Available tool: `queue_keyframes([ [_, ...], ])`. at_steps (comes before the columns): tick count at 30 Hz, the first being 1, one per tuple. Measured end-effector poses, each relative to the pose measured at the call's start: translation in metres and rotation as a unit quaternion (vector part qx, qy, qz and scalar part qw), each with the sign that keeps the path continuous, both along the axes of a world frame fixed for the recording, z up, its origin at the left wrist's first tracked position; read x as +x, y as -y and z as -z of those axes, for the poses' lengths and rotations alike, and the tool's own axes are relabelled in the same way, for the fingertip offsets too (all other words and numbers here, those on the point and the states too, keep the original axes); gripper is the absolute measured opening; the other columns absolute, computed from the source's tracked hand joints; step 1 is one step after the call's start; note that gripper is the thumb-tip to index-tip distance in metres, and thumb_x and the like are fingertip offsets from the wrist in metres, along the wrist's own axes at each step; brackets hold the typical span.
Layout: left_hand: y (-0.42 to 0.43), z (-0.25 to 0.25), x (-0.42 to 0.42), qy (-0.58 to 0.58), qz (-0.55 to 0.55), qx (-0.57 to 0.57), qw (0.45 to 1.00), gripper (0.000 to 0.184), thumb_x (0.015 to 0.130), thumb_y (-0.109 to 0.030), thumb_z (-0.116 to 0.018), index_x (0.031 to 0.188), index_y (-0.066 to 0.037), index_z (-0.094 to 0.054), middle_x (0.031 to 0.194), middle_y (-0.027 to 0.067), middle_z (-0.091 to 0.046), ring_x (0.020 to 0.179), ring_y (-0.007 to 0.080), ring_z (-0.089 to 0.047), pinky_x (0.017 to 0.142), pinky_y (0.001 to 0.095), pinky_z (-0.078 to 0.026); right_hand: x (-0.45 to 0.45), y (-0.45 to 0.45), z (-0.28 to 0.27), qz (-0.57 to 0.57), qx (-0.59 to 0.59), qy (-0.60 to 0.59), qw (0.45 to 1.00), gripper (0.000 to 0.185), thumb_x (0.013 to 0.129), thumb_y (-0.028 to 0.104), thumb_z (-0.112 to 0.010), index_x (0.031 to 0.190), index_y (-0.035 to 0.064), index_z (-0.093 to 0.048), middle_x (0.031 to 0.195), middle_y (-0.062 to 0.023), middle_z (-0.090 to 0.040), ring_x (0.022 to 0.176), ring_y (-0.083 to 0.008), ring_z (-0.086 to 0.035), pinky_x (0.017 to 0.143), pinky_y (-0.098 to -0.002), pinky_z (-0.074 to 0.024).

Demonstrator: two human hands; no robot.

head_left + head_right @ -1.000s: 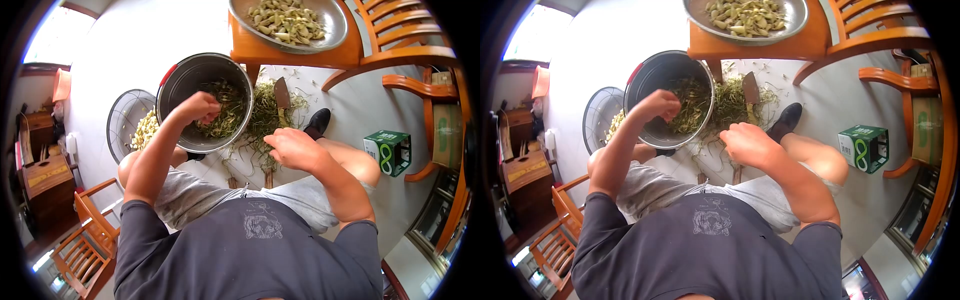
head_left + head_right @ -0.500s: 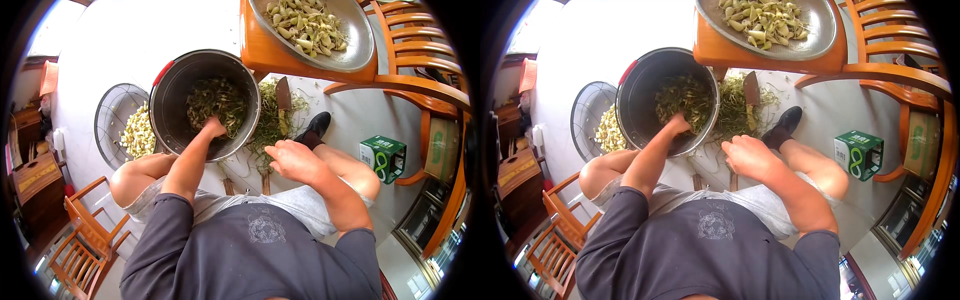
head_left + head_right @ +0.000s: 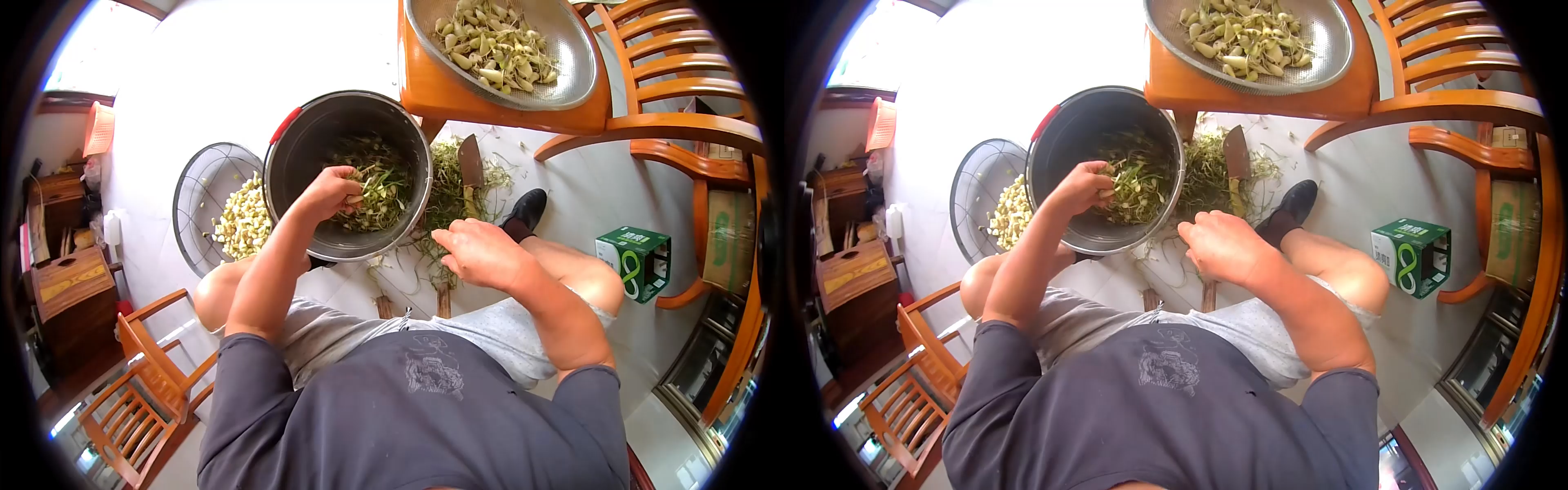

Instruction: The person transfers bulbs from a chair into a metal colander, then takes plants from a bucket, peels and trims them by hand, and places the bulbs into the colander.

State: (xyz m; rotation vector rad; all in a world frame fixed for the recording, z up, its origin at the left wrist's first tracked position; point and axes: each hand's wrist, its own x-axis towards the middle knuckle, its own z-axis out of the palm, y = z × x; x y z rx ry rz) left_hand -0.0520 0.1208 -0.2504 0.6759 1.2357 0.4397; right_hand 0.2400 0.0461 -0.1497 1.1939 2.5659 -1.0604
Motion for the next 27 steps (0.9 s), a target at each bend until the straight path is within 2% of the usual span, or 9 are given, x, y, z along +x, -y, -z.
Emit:
queue_keyframes([
  [3, -0.001, -0.055, -0.002, 0.042, -0.017, -0.002, 0.999, 0.020, 0.081, 0.008, -0.053, 0.101, 0.001, -0.055, 0.076, 0.0070, -0.055, 0.060, 0.0169, -0.055, 0.052, 0.0291, -0.045, -0.003, -0.001, -0.005, -0.006, -0.012, 0.006, 1.000, 0.024, 0.083, 0.016, -0.064, 0.102, 0.0028, -0.059, 0.090, -0.0167, -0.061, 0.090, -0.0345, -0.060, 0.080, -0.0442, -0.0488],
  [6, 0.003, -0.064, -0.016, 0.138, -0.011, 0.008, 0.990, 0.030, 0.082, 0.006, -0.060, 0.111, 0.000, -0.053, 0.085, 0.0086, -0.061, 0.069, 0.0193, -0.066, 0.055, 0.0283, -0.055, -0.008, -0.003, -0.004, 0.041, 0.024, -0.096, 0.994, 0.030, 0.083, 0.016, -0.064, 0.110, 0.0022, -0.060, 0.093, -0.0165, -0.062, 0.090, -0.0346, -0.060, 0.080, -0.0433, -0.0490],
  [9, 0.011, -0.081, -0.011, 0.141, -0.034, -0.008, 0.989, 0.032, 0.084, 0.006, -0.059, 0.114, 0.002, -0.051, 0.090, 0.0102, -0.062, 0.073, 0.0205, -0.067, 0.058, 0.0295, -0.058, -0.025, -0.013, 0.005, 0.098, 0.096, -0.220, 0.966, 0.036, 0.084, 0.015, -0.063, 0.118, 0.0019, -0.059, 0.093, -0.0149, -0.062, 0.086, -0.0324, -0.061, 0.079, -0.0407, -0.0498],
  [10, 0.012, -0.075, -0.013, 0.146, -0.037, -0.007, 0.989, 0.032, 0.085, 0.005, -0.060, 0.116, 0.003, -0.051, 0.092, 0.0112, -0.063, 0.076, 0.0209, -0.068, 0.061, 0.0305, -0.059, -0.032, -0.018, 0.000, 0.124, 0.073, -0.259, 0.955, 0.033, 0.085, 0.011, -0.063, 0.116, 0.0024, -0.061, 0.092, -0.0135, -0.062, 0.081, -0.0294, -0.062, 0.077, -0.0368, -0.0503],
  [14, 0.020, -0.089, 0.003, 0.123, -0.038, 0.003, 0.992, 0.034, 0.086, 0.002, -0.061, 0.118, 0.004, -0.051, 0.096, 0.0116, -0.063, 0.079, 0.0204, -0.068, 0.064, 0.0311, -0.059, -0.059, -0.030, 0.002, 0.178, 0.052, -0.326, 0.927, 0.028, 0.082, 0.005, -0.062, 0.110, 0.0058, -0.066, 0.091, -0.0129, -0.061, 0.077, -0.0276, -0.061, 0.075, -0.0340, -0.0501],
  [17, 0.026, -0.084, 0.005, 0.142, -0.051, -0.001, 0.989, 0.034, 0.087, 0.004, -0.059, 0.119, 0.004, -0.051, 0.104, 0.0138, -0.062, 0.083, 0.0206, -0.067, 0.066, 0.0309, -0.059, -0.072, -0.038, 0.018, 0.143, 0.056, -0.298, 0.942, 0.028, 0.081, 0.010, -0.061, 0.108, 0.0070, -0.065, 0.090, -0.0146, -0.060, 0.085, -0.0322, -0.060, 0.079, -0.0395, -0.0489],
  [21, 0.030, -0.086, -0.001, 0.197, -0.051, -0.015, 0.979, 0.043, 0.087, 0.004, -0.055, 0.129, 0.005, -0.045, 0.109, 0.0141, -0.061, 0.084, 0.0215, -0.067, 0.071, 0.0331, -0.060, -0.082, -0.044, 0.029, 0.115, 0.079, -0.244, 0.960, 0.019, 0.080, 0.009, -0.063, 0.098, 0.0092, -0.069, 0.088, -0.0125, -0.059, 0.088, -0.0304, -0.059, 0.080, -0.0388, -0.0488],
  [24, 0.030, -0.081, -0.011, 0.198, -0.049, -0.006, 0.979, 0.054, 0.089, 0.000, -0.056, 0.139, 0.003, -0.036, 0.114, 0.0134, -0.058, 0.088, 0.0199, -0.065, 0.072, 0.0339, -0.060, -0.084, -0.047, 0.028, 0.098, 0.099, -0.269, 0.953, 0.014, 0.078, 0.009, -0.064, 0.091, 0.0079, -0.070, 0.090, -0.0117, -0.060, 0.090, -0.0294, -0.058, 0.081, -0.0385, -0.0484],
  [27, 0.031, -0.087, -0.014, 0.028, -0.022, 0.027, 0.999, 0.064, 0.090, -0.008, -0.058, 0.147, -0.004, -0.027, 0.117, 0.0125, -0.055, 0.094, 0.0177, -0.062, 0.075, 0.0342, -0.059, -0.083, -0.048, 0.032, 0.096, 0.089, -0.286, 0.949, 0.013, 0.077, 0.010, -0.066, 0.089, 0.0063, -0.070, 0.093, -0.0109, -0.061, 0.093, -0.0285, -0.057, 0.083, -0.0380, -0.0477],
])
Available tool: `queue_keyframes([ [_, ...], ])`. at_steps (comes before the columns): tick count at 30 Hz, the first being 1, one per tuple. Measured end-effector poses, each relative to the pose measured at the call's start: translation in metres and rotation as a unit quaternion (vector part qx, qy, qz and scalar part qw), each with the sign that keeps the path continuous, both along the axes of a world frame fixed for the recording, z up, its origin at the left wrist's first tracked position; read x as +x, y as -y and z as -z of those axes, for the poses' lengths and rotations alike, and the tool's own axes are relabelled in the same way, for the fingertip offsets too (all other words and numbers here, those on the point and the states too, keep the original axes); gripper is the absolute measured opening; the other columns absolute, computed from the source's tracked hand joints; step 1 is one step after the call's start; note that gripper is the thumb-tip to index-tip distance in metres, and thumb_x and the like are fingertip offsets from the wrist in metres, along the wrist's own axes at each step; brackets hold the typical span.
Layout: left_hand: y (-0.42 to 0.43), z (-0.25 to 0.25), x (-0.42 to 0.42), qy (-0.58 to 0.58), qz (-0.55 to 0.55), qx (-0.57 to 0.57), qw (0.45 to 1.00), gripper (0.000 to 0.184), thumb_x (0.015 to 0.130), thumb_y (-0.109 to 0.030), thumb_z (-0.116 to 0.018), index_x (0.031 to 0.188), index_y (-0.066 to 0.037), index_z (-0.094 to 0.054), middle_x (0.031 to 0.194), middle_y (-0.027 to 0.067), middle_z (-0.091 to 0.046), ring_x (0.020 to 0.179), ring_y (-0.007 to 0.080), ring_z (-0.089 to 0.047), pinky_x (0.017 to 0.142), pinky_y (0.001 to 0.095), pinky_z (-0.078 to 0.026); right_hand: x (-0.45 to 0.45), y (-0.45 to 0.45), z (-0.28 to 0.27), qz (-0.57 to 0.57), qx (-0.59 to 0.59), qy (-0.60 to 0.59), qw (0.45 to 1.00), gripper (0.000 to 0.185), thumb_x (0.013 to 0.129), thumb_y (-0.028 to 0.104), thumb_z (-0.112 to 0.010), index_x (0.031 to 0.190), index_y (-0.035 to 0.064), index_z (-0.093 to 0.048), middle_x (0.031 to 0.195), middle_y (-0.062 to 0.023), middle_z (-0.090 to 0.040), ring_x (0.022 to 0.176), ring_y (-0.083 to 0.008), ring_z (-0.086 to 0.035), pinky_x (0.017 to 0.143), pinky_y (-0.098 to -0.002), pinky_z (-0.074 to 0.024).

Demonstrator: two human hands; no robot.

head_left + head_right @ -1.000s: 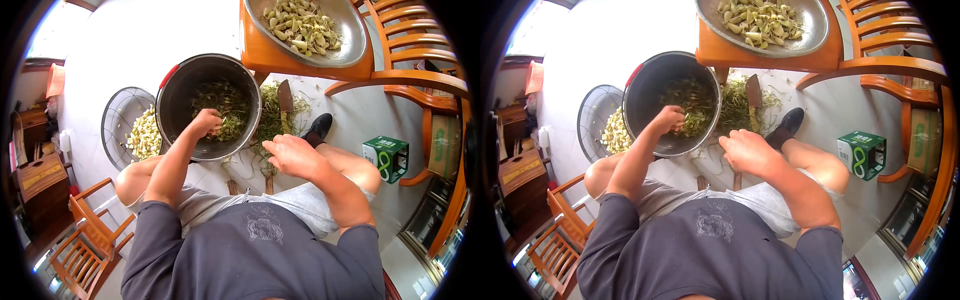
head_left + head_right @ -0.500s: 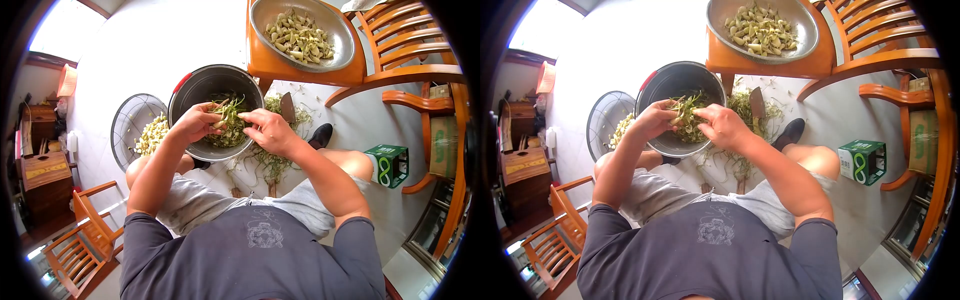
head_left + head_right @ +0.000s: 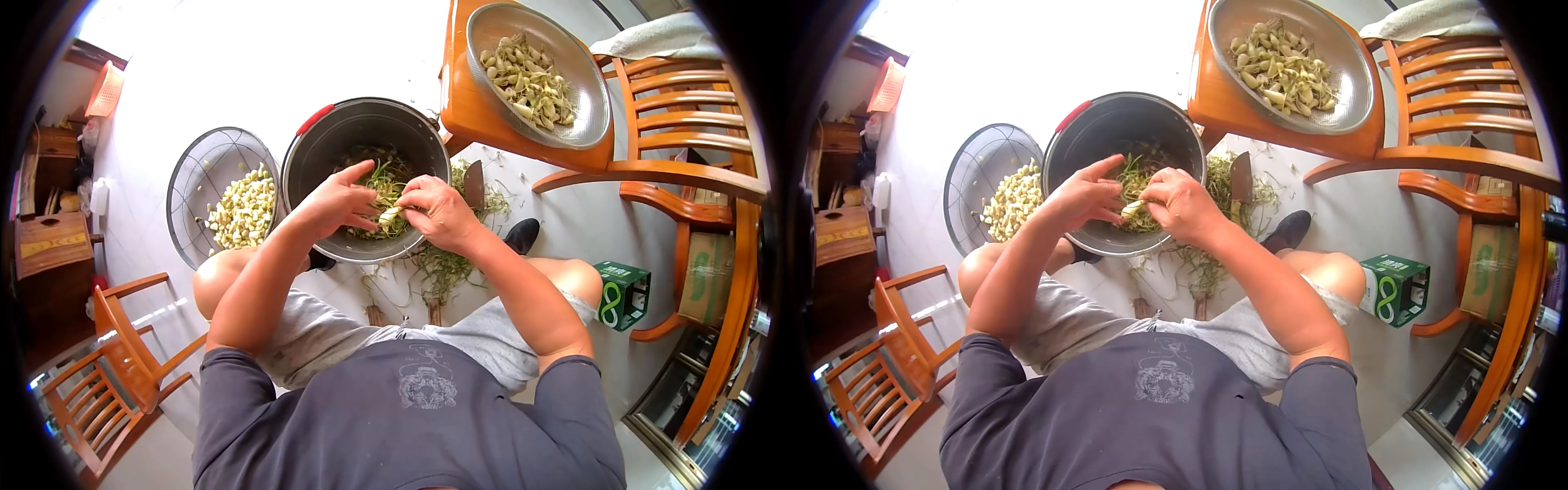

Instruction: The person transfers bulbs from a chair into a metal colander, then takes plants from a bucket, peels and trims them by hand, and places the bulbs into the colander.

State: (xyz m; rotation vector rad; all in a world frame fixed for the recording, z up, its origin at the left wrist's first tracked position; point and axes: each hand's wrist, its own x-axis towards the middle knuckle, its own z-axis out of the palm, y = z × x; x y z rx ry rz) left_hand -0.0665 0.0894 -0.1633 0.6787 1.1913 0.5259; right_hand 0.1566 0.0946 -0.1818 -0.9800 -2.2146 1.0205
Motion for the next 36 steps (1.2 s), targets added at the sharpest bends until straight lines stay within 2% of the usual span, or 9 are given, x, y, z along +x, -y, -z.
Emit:
queue_keyframes([
  [4, 0.008, 0.004, -0.003, -0.224, 0.076, 0.256, 0.937, 0.062, 0.093, -0.021, -0.060, 0.146, -0.004, -0.033, 0.119, 0.0139, -0.057, 0.103, 0.0149, -0.057, 0.084, 0.0310, -0.052, -0.003, 0.002, -0.013, 0.023, -0.174, -0.015, 0.984, 0.016, 0.080, 0.010, -0.063, 0.093, 0.0015, -0.068, 0.088, -0.0144, -0.065, 0.083, -0.0319, -0.062, 0.077, -0.0376, -0.0497],
  [5, 0.009, 0.005, 0.000, -0.234, 0.067, 0.381, 0.892, 0.051, 0.093, -0.023, -0.062, 0.137, -0.001, -0.046, 0.115, 0.0141, -0.062, 0.103, 0.0149, -0.058, 0.083, 0.0296, -0.050, -0.004, 0.002, -0.014, 0.020, -0.175, -0.009, 0.984, 0.017, 0.081, 0.011, -0.062, 0.094, 0.0011, -0.068, 0.087, -0.0150, -0.065, 0.081, -0.0319, -0.062, 0.076, -0.0375, -0.0498],
  [8, 0.018, -0.015, 0.000, -0.152, 0.133, 0.233, 0.951, 0.040, 0.092, -0.021, -0.064, 0.123, 0.002, -0.058, 0.106, 0.0118, -0.066, 0.098, 0.0147, -0.061, 0.082, 0.0289, -0.050, -0.007, 0.001, -0.017, 0.013, -0.190, 0.006, 0.982, 0.018, 0.083, 0.013, -0.061, 0.095, 0.0003, -0.067, 0.086, -0.0163, -0.066, 0.079, -0.0308, -0.064, 0.075, -0.0368, -0.0499],
  [9, 0.020, -0.019, 0.001, -0.144, 0.131, 0.215, 0.957, 0.031, 0.089, -0.018, -0.067, 0.111, 0.003, -0.064, 0.096, 0.0098, -0.069, 0.091, 0.0144, -0.063, 0.080, 0.0285, -0.050, -0.008, 0.000, -0.019, 0.012, -0.205, 0.012, 0.979, 0.018, 0.084, 0.014, -0.062, 0.095, 0.0004, -0.067, 0.086, -0.0163, -0.066, 0.079, -0.0298, -0.064, 0.075, -0.0365, -0.0497],
  [12, 0.018, -0.027, 0.005, -0.212, 0.194, 0.208, 0.935, 0.028, 0.087, -0.016, -0.067, 0.108, 0.003, -0.065, 0.090, 0.0102, -0.069, 0.087, 0.0136, -0.063, 0.077, 0.0289, -0.051, -0.010, -0.001, -0.022, 0.009, -0.238, 0.024, 0.971, 0.019, 0.085, 0.016, -0.062, 0.095, 0.0004, -0.067, 0.087, -0.0164, -0.066, 0.080, -0.0269, -0.064, 0.075, -0.0356, -0.0495],
  [16, 0.022, -0.023, 0.007, -0.229, 0.173, 0.265, 0.921, 0.026, 0.084, -0.014, -0.067, 0.105, 0.002, -0.066, 0.085, 0.0111, -0.069, 0.079, 0.0134, -0.063, 0.072, 0.0301, -0.051, -0.007, 0.000, -0.023, -0.005, -0.250, 0.014, 0.968, 0.019, 0.085, 0.015, -0.060, 0.095, 0.0003, -0.067, 0.087, -0.0162, -0.066, 0.080, -0.0249, -0.064, 0.075, -0.0350, -0.0495],
  [25, 0.030, -0.026, 0.023, -0.285, 0.176, 0.442, 0.832, 0.020, 0.077, -0.014, -0.066, 0.093, -0.002, -0.068, 0.080, 0.0168, -0.066, 0.077, 0.0318, -0.064, 0.072, 0.0389, -0.051, 0.002, 0.008, -0.031, -0.004, -0.152, -0.012, 0.988, 0.016, 0.083, 0.009, -0.057, 0.091, -0.0001, -0.067, 0.085, -0.0157, -0.064, 0.079, -0.0292, -0.063, 0.074, -0.0361, -0.0499],
  [31, 0.028, -0.023, 0.033, -0.320, 0.195, 0.510, 0.774, 0.012, 0.076, -0.014, -0.067, 0.076, -0.002, -0.066, 0.071, 0.0130, -0.062, 0.072, 0.0322, -0.060, 0.068, 0.0412, -0.048, 0.010, 0.014, -0.034, 0.021, -0.120, -0.045, 0.991, 0.014, 0.082, 0.009, -0.057, 0.088, -0.0002, -0.066, 0.081, -0.0163, -0.064, 0.076, -0.0309, -0.063, 0.072, -0.0370, -0.0502],
  [36, 0.032, -0.023, 0.045, -0.348, 0.192, 0.533, 0.747, 0.012, 0.074, -0.013, -0.066, 0.069, -0.002, -0.063, 0.067, 0.0133, -0.059, 0.069, 0.0317, -0.058, 0.069, 0.0413, -0.046, 0.011, 0.021, -0.031, 0.071, -0.068, 0.018, 0.995, 0.015, 0.080, 0.010, -0.056, 0.085, 0.0010, -0.066, 0.080, -0.0165, -0.064, 0.077, -0.0337, -0.062, 0.072, -0.0392, -0.0504],
])
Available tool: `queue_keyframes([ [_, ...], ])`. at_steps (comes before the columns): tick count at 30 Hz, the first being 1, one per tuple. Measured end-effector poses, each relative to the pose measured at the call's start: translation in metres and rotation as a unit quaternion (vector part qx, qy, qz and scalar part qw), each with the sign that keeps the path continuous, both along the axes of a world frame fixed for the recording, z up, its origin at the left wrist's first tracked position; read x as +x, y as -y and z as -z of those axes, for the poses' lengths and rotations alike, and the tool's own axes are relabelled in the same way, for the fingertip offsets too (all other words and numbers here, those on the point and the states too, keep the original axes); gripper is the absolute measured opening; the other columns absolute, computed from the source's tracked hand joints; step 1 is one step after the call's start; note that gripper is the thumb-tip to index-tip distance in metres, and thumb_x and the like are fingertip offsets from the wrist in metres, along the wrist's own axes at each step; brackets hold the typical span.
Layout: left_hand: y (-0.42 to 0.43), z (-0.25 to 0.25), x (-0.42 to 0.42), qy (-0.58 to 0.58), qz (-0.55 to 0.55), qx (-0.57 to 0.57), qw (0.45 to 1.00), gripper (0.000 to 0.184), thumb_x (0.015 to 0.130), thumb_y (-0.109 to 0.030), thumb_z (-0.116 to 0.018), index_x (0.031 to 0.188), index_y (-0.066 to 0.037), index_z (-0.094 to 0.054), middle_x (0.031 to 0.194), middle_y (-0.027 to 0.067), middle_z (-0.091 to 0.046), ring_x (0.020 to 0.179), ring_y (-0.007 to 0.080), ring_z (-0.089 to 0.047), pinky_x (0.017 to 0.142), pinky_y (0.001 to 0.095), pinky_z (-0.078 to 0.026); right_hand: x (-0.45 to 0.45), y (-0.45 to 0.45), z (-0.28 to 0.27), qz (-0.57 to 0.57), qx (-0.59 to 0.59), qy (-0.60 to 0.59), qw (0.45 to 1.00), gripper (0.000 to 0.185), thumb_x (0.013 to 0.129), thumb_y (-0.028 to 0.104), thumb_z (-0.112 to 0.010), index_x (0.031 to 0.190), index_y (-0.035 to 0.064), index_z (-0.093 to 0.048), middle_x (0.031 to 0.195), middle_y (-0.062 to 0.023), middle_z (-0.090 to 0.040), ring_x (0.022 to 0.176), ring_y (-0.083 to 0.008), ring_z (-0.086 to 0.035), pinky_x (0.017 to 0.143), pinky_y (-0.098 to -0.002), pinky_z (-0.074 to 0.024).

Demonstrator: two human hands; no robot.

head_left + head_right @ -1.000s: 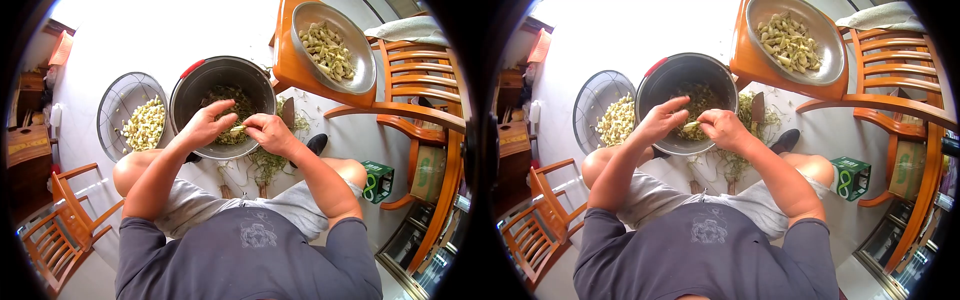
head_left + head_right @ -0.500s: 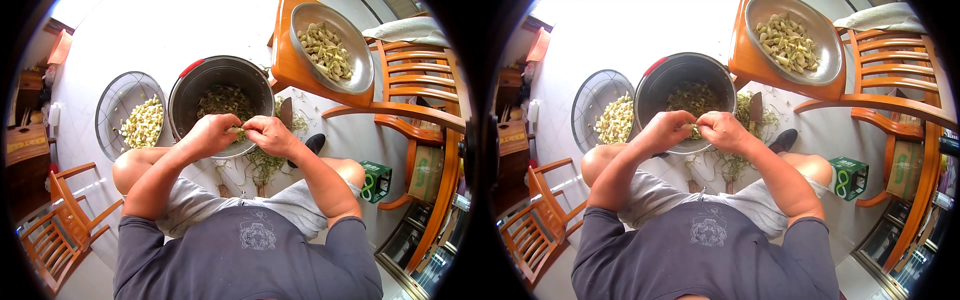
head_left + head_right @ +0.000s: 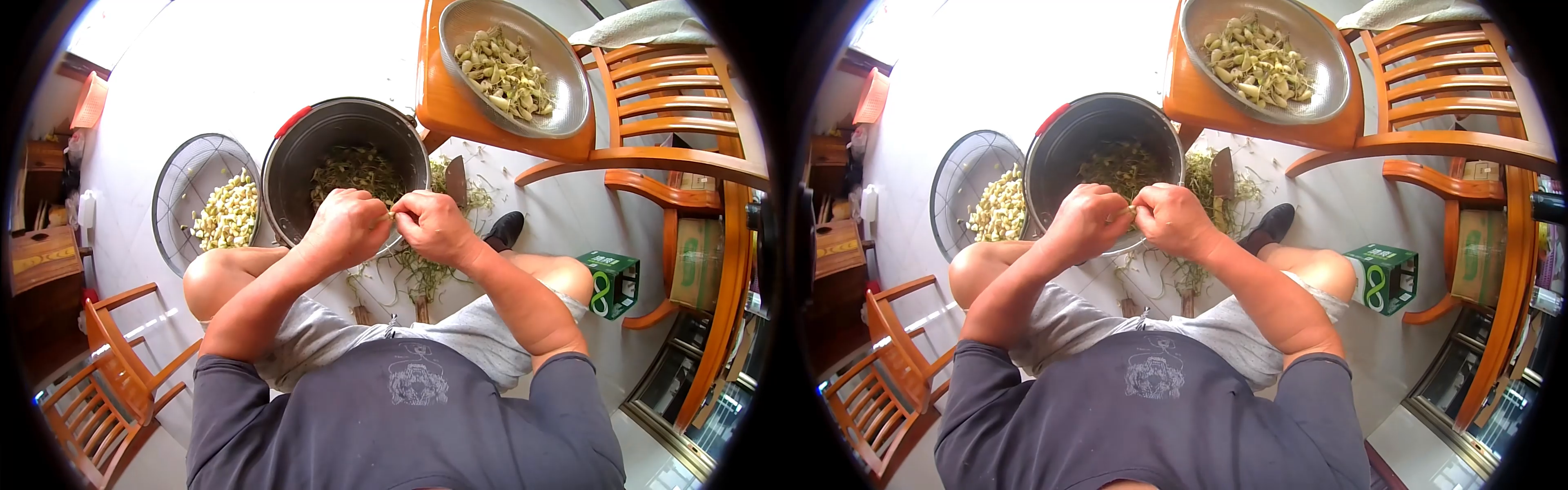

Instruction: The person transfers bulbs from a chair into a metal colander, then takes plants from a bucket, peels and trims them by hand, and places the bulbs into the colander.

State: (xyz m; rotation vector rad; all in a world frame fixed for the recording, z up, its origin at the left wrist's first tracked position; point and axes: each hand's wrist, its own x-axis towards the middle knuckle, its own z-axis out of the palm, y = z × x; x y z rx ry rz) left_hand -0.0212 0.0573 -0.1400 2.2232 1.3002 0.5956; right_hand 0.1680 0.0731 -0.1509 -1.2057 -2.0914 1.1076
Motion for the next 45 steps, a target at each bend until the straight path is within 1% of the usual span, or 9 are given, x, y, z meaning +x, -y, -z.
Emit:
queue_keyframes([
  [7, -0.002, 0.002, 0.016, 0.006, -0.054, -0.063, 0.997, 0.013, 0.076, -0.013, -0.067, 0.073, -0.001, -0.066, 0.065, 0.0102, -0.061, 0.061, 0.0248, -0.060, 0.058, 0.0362, -0.046, -0.001, -0.002, 0.016, 0.148, 0.002, -0.020, 0.989, 0.015, 0.078, 0.010, -0.056, 0.076, 0.0005, -0.068, 0.074, -0.0196, -0.065, 0.070, -0.0355, -0.064, 0.066, -0.0408, -0.0514],
  [11, -0.007, -0.025, 0.015, 0.234, -0.108, -0.389, 0.885, 0.021, 0.085, -0.016, -0.070, 0.090, 0.005, -0.070, 0.077, 0.0012, -0.067, 0.070, 0.0039, -0.056, 0.058, 0.0226, -0.044, 0.040, -0.030, 0.024, 0.211, -0.235, -0.105, 0.943, 0.019, 0.077, 0.009, -0.056, 0.088, 0.0005, -0.070, 0.068, -0.0100, -0.066, 0.064, -0.0175, -0.063, 0.063, -0.0322, -0.0507],
  [13, -0.016, -0.016, 0.010, 0.359, -0.124, -0.457, 0.804, 0.022, 0.088, -0.017, -0.068, 0.099, 0.002, -0.070, 0.082, 0.0029, -0.066, 0.074, 0.0068, -0.058, 0.068, 0.0227, -0.047, 0.053, -0.030, 0.003, 0.167, -0.280, -0.119, 0.938, 0.022, 0.077, 0.008, -0.056, 0.093, 0.0018, -0.070, 0.068, -0.0080, -0.066, 0.063, -0.0137, -0.061, 0.063, -0.0296, -0.0503],
  [20, -0.028, -0.014, 0.004, 0.524, -0.163, -0.514, 0.659, 0.027, 0.094, -0.021, -0.060, 0.111, -0.001, -0.064, 0.071, -0.0030, -0.052, 0.067, 0.0083, -0.053, 0.071, 0.0292, -0.050, 0.096, -0.003, 0.039, 0.006, 0.046, 0.303, 0.952, 0.022, 0.077, 0.005, -0.057, 0.095, 0.0028, -0.070, 0.069, -0.0086, -0.064, 0.065, -0.0191, -0.061, 0.064, -0.0321, -0.0482],
  [22, -0.030, -0.008, 0.003, 0.542, -0.123, -0.526, 0.644, 0.029, 0.094, -0.020, -0.058, 0.116, 0.000, -0.061, 0.076, -0.0004, -0.058, 0.070, 0.0110, -0.057, 0.075, 0.0328, -0.051, 0.076, -0.008, 0.006, 0.010, -0.092, 0.213, 0.973, 0.016, 0.079, 0.011, -0.062, 0.090, 0.0029, -0.071, 0.083, -0.0124, -0.066, 0.075, -0.0261, -0.063, 0.071, -0.0344, -0.0498],
  [24, -0.032, -0.005, 0.010, 0.525, -0.129, -0.518, 0.663, 0.025, 0.093, -0.017, -0.060, 0.111, 0.000, -0.063, 0.077, 0.0000, -0.058, 0.071, 0.0106, -0.057, 0.074, 0.0314, -0.051, 0.067, -0.003, -0.002, 0.057, -0.074, 0.042, 0.995, 0.018, 0.080, 0.018, -0.065, 0.091, 0.0044, -0.071, 0.094, -0.0156, -0.065, 0.084, -0.0326, -0.064, 0.077, -0.0381, -0.0510],
  [29, -0.026, -0.009, 0.027, 0.453, -0.119, -0.477, 0.744, 0.020, 0.087, -0.009, -0.066, 0.105, 0.002, -0.064, 0.084, 0.0032, -0.064, 0.076, 0.0107, -0.061, 0.071, 0.0268, -0.052, 0.052, -0.006, -0.017, 0.066, -0.218, -0.180, 0.957, 0.042, 0.088, 0.016, -0.068, 0.124, -0.0013, -0.056, 0.093, -0.0051, -0.066, 0.084, -0.0083, -0.059, 0.075, -0.0244, -0.0491],
  [42, -0.017, -0.007, 0.034, 0.159, -0.029, -0.445, 0.881, 0.013, 0.078, -0.008, -0.068, 0.082, 0.004, -0.067, 0.067, 0.0035, -0.063, 0.063, 0.0070, -0.055, 0.059, 0.0253, -0.047, 0.046, -0.001, -0.010, 0.111, -0.142, -0.214, 0.960, 0.017, 0.089, 0.014, -0.067, 0.100, 0.0021, -0.071, 0.083, -0.0035, -0.065, 0.072, -0.0090, -0.058, 0.065, -0.0225, -0.0470],
  [45, -0.017, 0.025, 0.021, 0.013, 0.017, -0.307, 0.952, 0.014, 0.073, -0.009, -0.065, 0.082, 0.000, -0.071, 0.072, 0.0120, -0.068, 0.067, 0.0217, -0.065, 0.065, 0.0337, -0.051, 0.064, -0.013, -0.037, 0.169, -0.190, -0.279, 0.926, 0.018, 0.091, 0.013, -0.064, 0.103, 0.0003, -0.069, 0.081, -0.0036, -0.065, 0.064, -0.0083, -0.056, 0.057, -0.0207, -0.0454],
])
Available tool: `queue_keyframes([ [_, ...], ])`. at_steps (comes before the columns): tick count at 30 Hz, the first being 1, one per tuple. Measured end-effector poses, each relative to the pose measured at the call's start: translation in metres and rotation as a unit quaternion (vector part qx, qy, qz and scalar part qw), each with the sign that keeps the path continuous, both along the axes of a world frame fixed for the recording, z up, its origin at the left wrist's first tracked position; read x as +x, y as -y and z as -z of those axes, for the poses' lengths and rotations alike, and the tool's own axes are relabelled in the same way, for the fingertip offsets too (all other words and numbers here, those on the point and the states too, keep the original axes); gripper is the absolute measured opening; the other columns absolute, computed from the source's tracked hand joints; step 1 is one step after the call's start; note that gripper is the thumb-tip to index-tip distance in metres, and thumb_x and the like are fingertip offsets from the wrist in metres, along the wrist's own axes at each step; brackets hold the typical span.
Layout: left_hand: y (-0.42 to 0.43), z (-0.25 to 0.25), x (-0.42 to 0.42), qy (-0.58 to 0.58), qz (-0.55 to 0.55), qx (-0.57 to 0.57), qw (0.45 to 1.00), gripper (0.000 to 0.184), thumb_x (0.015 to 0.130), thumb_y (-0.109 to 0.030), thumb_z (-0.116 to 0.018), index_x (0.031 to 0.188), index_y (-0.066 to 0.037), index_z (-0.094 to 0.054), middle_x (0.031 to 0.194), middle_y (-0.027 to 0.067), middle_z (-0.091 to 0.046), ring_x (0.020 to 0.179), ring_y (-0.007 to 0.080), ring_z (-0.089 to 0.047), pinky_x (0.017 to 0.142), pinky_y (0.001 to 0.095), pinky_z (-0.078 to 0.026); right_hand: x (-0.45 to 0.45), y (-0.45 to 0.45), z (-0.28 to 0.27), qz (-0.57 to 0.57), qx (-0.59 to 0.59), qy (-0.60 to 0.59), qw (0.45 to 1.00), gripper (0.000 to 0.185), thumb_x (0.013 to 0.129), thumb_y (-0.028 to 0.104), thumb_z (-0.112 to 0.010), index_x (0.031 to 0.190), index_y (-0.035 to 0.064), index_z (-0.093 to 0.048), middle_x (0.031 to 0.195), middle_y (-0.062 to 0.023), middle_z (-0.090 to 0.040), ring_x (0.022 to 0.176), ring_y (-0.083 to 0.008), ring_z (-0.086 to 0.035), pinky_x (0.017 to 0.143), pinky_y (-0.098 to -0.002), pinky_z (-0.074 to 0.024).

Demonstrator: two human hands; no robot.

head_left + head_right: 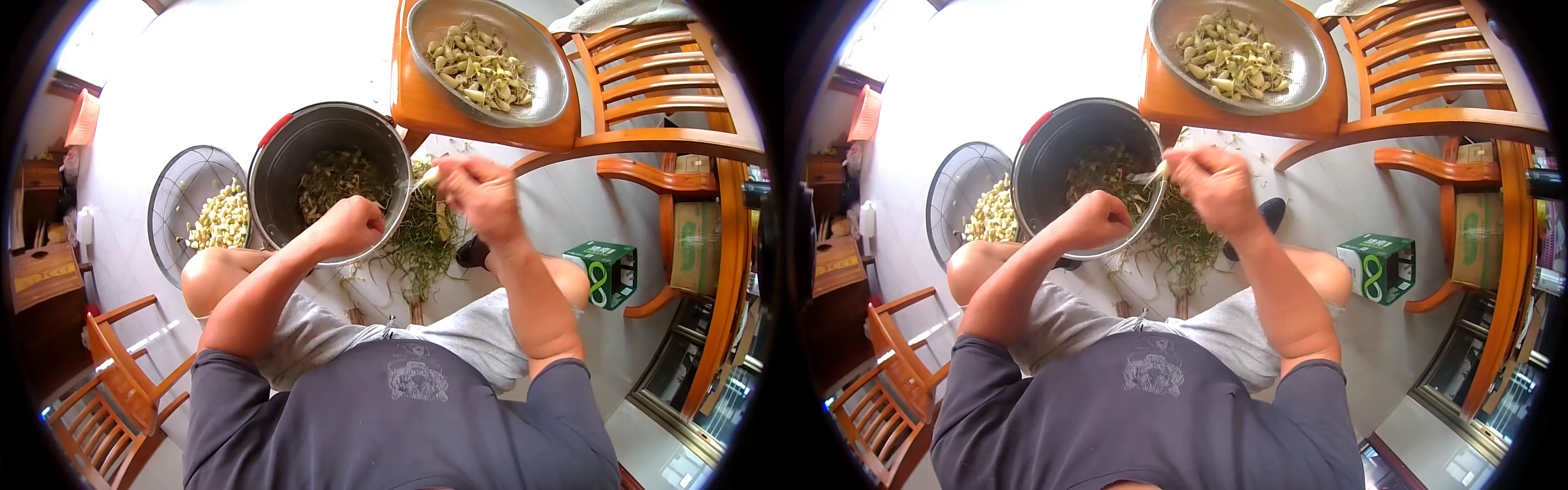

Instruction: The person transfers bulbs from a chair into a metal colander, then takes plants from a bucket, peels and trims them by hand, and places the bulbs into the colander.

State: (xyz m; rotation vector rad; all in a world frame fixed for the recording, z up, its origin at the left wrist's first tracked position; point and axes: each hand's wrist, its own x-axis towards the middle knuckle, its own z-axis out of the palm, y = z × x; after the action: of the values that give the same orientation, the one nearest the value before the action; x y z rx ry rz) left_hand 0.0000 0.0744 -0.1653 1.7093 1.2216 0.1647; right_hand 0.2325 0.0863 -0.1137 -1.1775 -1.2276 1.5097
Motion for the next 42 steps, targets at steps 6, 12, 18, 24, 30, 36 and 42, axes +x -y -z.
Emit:
queue_keyframes([
  [6, -0.018, 0.079, -0.036, -0.281, 0.094, 0.013, 0.955, 0.019, 0.072, -0.010, -0.061, 0.086, -0.003, -0.071, 0.088, 0.0187, -0.069, 0.086, 0.0343, -0.067, 0.076, 0.0400, -0.054, 0.034, -0.067, -0.037, 0.199, 0.145, -0.050, 0.968, 0.031, 0.089, 0.009, -0.064, 0.116, -0.0066, -0.059, 0.089, -0.0087, -0.063, 0.065, -0.0082, -0.055, 0.054, -0.0200, -0.0465],
  [12, -0.031, 0.147, -0.076, -0.360, -0.015, -0.068, 0.930, 0.025, 0.078, -0.007, -0.057, 0.098, 0.004, -0.067, 0.103, 0.0239, -0.066, 0.101, 0.0376, -0.064, 0.081, 0.0415, -0.054, 0.025, -0.054, -0.042, 0.235, 0.205, 0.123, 0.942, 0.041, 0.087, 0.005, -0.065, 0.124, -0.0068, -0.054, 0.101, -0.0093, -0.062, 0.077, -0.0096, -0.058, 0.063, -0.0206, -0.0492],
  [18, -0.045, 0.196, -0.061, -0.201, -0.121, -0.022, 0.972, 0.024, 0.073, -0.002, -0.057, 0.094, -0.004, -0.071, 0.101, 0.0197, -0.068, 0.094, 0.0364, -0.065, 0.080, 0.0402, -0.052, 0.024, -0.019, -0.010, 0.061, 0.193, 0.239, 0.950, 0.022, 0.085, 0.004, -0.066, 0.106, -0.0003, -0.066, 0.092, -0.0050, -0.065, 0.075, -0.0095, -0.058, 0.065, -0.0231, -0.0483],
  [24, -0.027, 0.230, -0.033, -0.080, 0.055, 0.039, 0.994, 0.029, 0.065, 0.003, -0.060, 0.091, -0.007, -0.069, 0.094, 0.0155, -0.064, 0.091, 0.0355, -0.062, 0.077, 0.0411, -0.050, 0.029, -0.014, 0.000, -0.119, 0.147, 0.346, 0.919, 0.027, 0.082, 0.010, -0.068, 0.106, -0.0011, -0.064, 0.092, -0.0150, -0.063, 0.078, -0.0279, -0.062, 0.070, -0.0345, -0.0501],
  [30, -0.014, 0.237, -0.029, -0.138, 0.041, 0.060, 0.988, 0.024, 0.067, -0.001, -0.064, 0.090, -0.008, -0.067, 0.092, 0.0154, -0.063, 0.090, 0.0366, -0.060, 0.077, 0.0422, -0.049, 0.032, -0.013, -0.004, -0.167, 0.153, 0.371, 0.901, 0.029, 0.083, 0.015, -0.065, 0.108, -0.0008, -0.063, 0.093, -0.0180, -0.062, 0.084, -0.0367, -0.060, 0.075, -0.0416, -0.0486],
  [36, -0.028, 0.203, -0.049, -0.037, -0.142, -0.225, 0.963, 0.006, 0.076, -0.005, -0.066, 0.079, -0.001, -0.064, 0.068, 0.0062, -0.060, 0.058, 0.0131, -0.057, 0.053, 0.0283, -0.047, 0.031, -0.007, 0.000, -0.178, 0.164, 0.384, 0.891, 0.028, 0.084, 0.017, -0.065, 0.107, 0.0002, -0.063, 0.093, -0.0187, -0.062, 0.084, -0.0371, -0.060, 0.075, -0.0421, -0.0487],
  [42, -0.035, 0.137, -0.063, 0.246, -0.250, -0.343, 0.871, 0.013, 0.083, 0.000, -0.065, 0.095, 0.000, -0.059, 0.073, 0.0047, -0.060, 0.058, 0.0120, -0.056, 0.053, 0.0248, -0.046, 0.025, 0.000, 0.011, -0.203, 0.220, 0.371, 0.879, 0.032, 0.082, 0.013, -0.067, 0.110, 0.0004, -0.063, 0.093, -0.0157, -0.063, 0.078, -0.0303, -0.062, 0.073, -0.0371, -0.0495],
])
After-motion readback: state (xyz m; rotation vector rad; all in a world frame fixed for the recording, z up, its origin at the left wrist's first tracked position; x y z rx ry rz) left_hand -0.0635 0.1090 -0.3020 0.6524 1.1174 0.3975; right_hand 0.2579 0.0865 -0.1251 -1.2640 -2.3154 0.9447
